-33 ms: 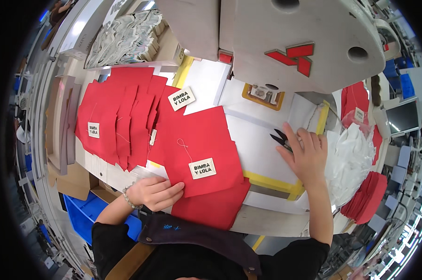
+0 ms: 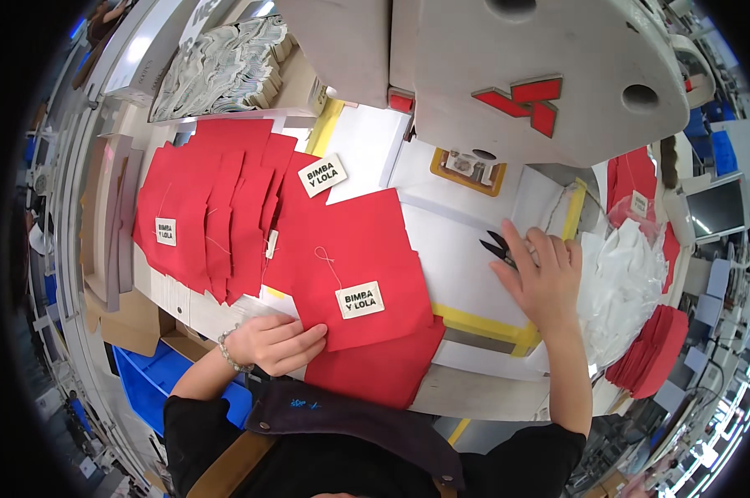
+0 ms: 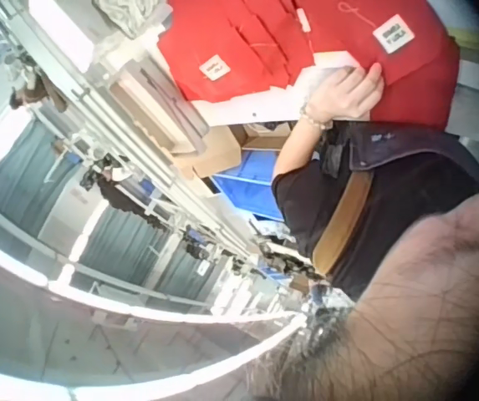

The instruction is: The person uses a sewing machine to attach white rectangular labels to red fabric pieces. They repeatedly pick up a red piece, place it under the presser foot, align a label, sew it in place, and then trim the excess thread with scissors before stacking the finished item.

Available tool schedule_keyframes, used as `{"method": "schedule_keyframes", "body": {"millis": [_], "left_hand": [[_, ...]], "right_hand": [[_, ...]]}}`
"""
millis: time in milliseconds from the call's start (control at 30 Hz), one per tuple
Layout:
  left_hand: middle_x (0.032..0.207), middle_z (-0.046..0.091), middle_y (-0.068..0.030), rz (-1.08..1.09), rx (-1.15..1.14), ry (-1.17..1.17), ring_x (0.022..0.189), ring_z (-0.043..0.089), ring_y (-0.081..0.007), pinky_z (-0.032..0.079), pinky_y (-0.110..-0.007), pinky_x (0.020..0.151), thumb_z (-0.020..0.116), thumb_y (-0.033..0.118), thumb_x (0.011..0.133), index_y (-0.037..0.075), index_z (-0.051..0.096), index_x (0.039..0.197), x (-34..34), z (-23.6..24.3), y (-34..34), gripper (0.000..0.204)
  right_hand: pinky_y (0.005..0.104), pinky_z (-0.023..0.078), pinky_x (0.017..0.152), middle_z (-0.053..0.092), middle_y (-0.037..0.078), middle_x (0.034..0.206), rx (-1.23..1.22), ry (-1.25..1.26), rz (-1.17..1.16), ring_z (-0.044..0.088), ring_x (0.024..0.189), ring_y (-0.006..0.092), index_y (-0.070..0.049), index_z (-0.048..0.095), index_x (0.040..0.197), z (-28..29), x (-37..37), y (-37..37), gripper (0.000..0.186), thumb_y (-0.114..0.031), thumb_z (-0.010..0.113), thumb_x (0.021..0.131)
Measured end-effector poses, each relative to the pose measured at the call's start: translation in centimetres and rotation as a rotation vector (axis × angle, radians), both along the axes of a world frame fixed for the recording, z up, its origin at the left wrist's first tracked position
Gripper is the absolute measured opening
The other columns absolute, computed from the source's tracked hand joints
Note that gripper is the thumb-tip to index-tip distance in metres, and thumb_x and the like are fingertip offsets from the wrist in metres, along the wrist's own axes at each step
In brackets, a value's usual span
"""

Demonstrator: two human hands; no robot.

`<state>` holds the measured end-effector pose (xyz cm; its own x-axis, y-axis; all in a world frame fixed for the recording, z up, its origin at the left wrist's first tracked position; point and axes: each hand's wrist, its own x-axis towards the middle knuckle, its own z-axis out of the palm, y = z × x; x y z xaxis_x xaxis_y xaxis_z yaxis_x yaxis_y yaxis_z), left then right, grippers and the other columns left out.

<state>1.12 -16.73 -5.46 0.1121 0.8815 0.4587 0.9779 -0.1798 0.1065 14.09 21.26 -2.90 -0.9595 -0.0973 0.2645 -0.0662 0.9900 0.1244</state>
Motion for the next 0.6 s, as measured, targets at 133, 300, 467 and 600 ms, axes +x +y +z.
{"method": "schedule_keyframes", "body": {"millis": [133,300,467,600], "left_hand": [[0.104,0.07,-0.0082,0.022,0.005,-0.046,0.07,0.062,-0.0119,0.05,-0.023,0.063,0.062,0.004,0.077,0.004,0.07,0.092,0.0,-0.1,-0.1,0.017],[0.1,0.071,-0.008,0.054,0.034,-0.077,0.069,0.062,-0.0125,0.049,-0.023,0.061,0.063,0.005,0.076,0.003,0.071,0.092,0.1,-0.5,0.0,0.017],[0.099,0.07,-0.0054,0.097,0.035,-0.098,0.072,0.06,-0.0117,0.048,-0.023,0.066,0.063,0.008,0.077,0.006,0.069,0.093,0.3,-0.7,-0.1,0.017],[0.097,0.07,-0.0056,0.108,0.043,-0.114,0.073,0.061,-0.0117,0.049,-0.024,0.066,0.063,0.009,0.079,0.006,0.069,0.093,0.4,-0.6,0.1,0.016]], "right_hand": [[0.0361,0.039,0.08,0.055,-0.001,0.104,-0.083,-0.04,0.261,0.053,0.086,0.0168,-0.024,0.066,0.122,-0.7,-0.2,-1.6,0.047,-0.029,0.074,0.076],[0.0335,0.039,0.08,0.057,-0.003,0.108,-0.226,-0.113,0.477,0.051,0.086,0.0151,-0.026,0.066,0.122,-0.7,-1.8,-3.9,0.051,-0.025,0.073,0.072],[0.0309,0.04,0.078,0.057,-0.003,0.109,-0.245,-0.07,0.569,0.05,0.085,0.0132,-0.025,0.066,0.122,-1.3,-3.2,-4.2,0.049,-0.018,0.069,0.073],[0.0271,0.039,0.072,0.059,-0.003,0.108,-0.185,-0.018,0.68,0.049,0.082,0.0118,-0.019,0.067,0.12,-0.8,-4.2,-4.8,0.044,-0.012,0.063,0.076]]}}
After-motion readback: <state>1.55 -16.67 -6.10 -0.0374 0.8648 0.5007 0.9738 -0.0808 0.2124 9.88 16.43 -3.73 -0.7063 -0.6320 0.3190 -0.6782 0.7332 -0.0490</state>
